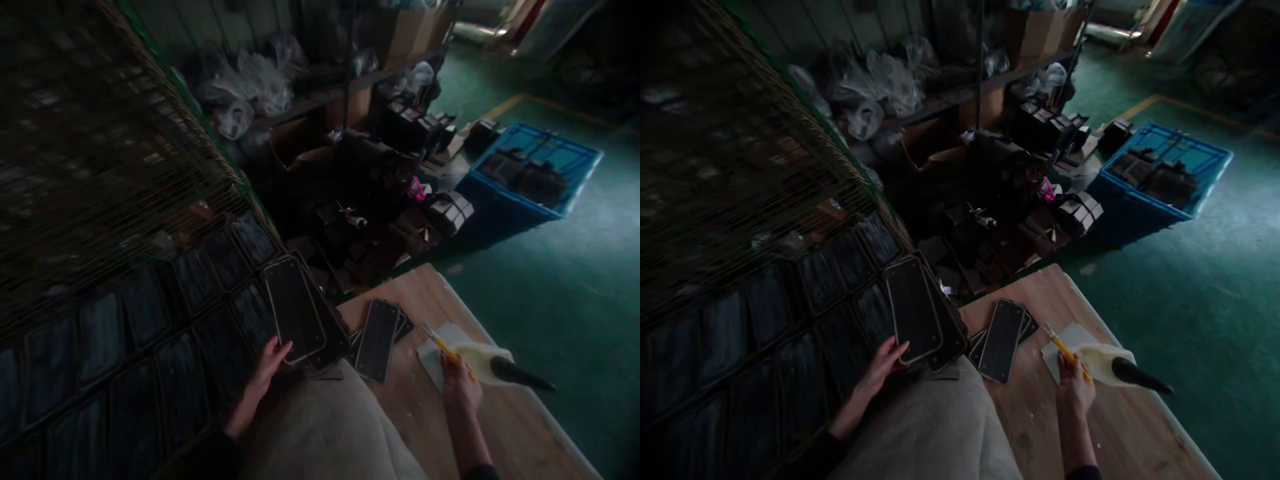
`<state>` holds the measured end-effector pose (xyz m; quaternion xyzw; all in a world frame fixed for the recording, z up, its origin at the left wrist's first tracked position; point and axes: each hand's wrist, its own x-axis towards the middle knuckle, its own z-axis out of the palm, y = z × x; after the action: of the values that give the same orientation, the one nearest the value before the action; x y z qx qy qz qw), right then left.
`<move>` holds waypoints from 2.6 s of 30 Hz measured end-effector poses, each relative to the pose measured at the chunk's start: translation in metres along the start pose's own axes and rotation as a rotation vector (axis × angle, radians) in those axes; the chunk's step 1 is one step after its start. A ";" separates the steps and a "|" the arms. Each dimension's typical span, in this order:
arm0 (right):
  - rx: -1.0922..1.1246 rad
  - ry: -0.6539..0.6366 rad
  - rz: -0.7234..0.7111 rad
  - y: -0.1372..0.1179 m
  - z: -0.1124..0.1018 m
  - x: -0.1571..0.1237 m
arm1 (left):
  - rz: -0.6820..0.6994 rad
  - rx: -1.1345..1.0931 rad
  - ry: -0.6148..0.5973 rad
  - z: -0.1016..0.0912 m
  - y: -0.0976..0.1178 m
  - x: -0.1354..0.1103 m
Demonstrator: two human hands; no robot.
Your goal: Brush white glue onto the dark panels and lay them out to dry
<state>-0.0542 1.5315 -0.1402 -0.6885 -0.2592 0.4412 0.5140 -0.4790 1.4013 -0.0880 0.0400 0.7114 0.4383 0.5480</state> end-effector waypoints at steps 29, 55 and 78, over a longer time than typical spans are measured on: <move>-0.666 -1.445 -1.129 -0.103 0.376 -0.117 | 0.047 -0.060 -0.128 -0.011 -0.044 0.000; -0.783 -1.817 -0.457 -0.102 0.322 -0.117 | 0.092 -0.123 -0.171 -0.014 -0.051 0.005; -0.724 -1.832 -0.766 -0.109 0.351 -0.135 | 0.106 -0.190 -0.155 -0.014 -0.059 0.008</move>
<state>-0.4150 1.6269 -0.0206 -0.0769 -0.8642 0.4971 -0.0089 -0.4690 1.3614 -0.1331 0.0592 0.6193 0.5275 0.5785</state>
